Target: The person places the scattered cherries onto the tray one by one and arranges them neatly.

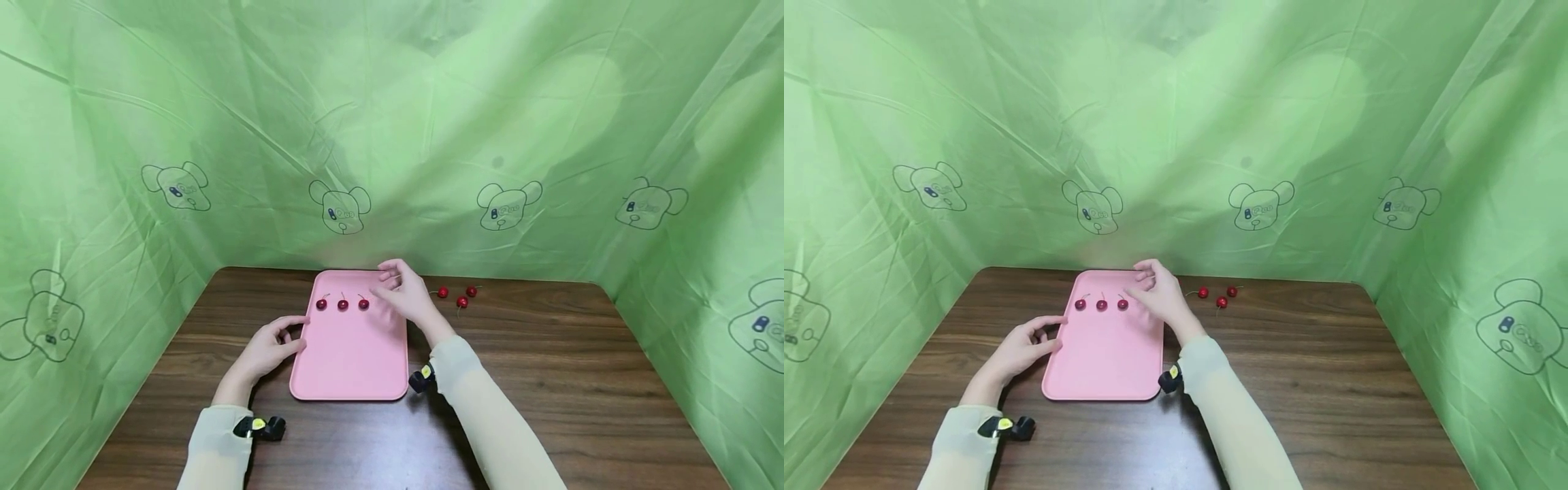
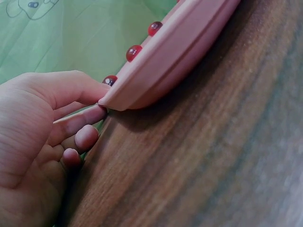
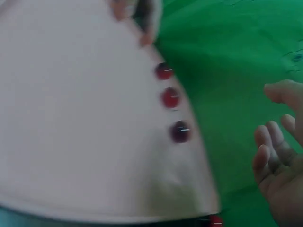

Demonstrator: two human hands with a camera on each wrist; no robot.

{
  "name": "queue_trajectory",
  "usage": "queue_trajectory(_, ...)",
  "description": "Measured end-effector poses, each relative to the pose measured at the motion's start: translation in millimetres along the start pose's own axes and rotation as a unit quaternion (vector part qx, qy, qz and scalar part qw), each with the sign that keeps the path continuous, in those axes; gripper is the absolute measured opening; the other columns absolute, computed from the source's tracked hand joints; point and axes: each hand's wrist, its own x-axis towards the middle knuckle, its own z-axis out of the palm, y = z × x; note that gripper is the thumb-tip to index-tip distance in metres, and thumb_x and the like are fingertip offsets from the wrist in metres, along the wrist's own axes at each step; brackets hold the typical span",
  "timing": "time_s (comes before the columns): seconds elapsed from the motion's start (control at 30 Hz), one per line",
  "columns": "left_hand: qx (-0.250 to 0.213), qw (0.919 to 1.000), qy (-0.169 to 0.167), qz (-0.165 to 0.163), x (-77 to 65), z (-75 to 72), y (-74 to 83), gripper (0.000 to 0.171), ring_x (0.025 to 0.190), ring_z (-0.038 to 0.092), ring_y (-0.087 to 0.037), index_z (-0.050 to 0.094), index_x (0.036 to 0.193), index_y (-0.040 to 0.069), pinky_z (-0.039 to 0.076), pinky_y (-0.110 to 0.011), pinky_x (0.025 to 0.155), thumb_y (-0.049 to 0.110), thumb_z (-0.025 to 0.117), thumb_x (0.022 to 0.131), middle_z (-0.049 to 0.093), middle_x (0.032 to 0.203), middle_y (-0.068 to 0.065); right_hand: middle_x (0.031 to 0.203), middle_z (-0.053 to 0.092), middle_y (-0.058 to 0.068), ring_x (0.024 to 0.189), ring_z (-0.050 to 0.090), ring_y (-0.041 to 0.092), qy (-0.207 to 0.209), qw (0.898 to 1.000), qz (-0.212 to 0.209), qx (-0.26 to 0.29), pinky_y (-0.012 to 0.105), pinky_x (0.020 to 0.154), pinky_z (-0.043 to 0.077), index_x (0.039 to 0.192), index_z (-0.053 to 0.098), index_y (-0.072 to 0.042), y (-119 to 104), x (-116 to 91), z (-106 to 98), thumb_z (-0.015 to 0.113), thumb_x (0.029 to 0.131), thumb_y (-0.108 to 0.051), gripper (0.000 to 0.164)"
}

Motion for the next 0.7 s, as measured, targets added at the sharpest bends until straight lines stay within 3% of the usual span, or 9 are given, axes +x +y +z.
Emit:
queue_trajectory(0.23,0.005,1.0000,0.001,0.001,-0.1,0.8,-0.4,0.049,0.076,0.057,-0.016,0.072,0.140,0.009,0.047,-0.027,0.067,0.006,0.084,0.093,0.062,0.091,-0.008,0.120,0.073,0.014,0.097,0.068,0.023,0.009,1.000,-0.010,-0.019,0.036,0.082,0.057,0.133,0.067,-0.009,-12,-13,-38,0.082,0.098,-0.017,0.039)
queue_trajectory(0.47,0.004,1.0000,0.000,-0.002,0.2,0.6,0.6,0.049,0.076,0.056,-0.016,0.072,0.140,0.009,0.047,-0.027,0.066,0.006,0.084,0.093,0.061,0.087,-0.006,0.111,0.074,0.009,0.097,0.069,0.025,0.021,1.000,-0.010,-0.019,0.037,0.085,0.056,0.130,0.070,-0.006,-10,-33,-75,0.081,0.099,-0.016,0.034)
queue_trajectory(0.7,0.006,1.0000,0.002,0.000,-0.1,1.0,-0.1,0.049,0.076,0.056,-0.016,0.072,0.140,0.009,0.047,-0.028,0.066,0.007,0.084,0.093,0.061,0.086,-0.006,0.112,0.074,0.014,0.097,0.069,0.026,0.055,0.998,-0.002,-0.001,0.028,0.083,0.055,0.127,0.072,-0.005,6,-47,-104,0.083,0.099,-0.017,0.032)
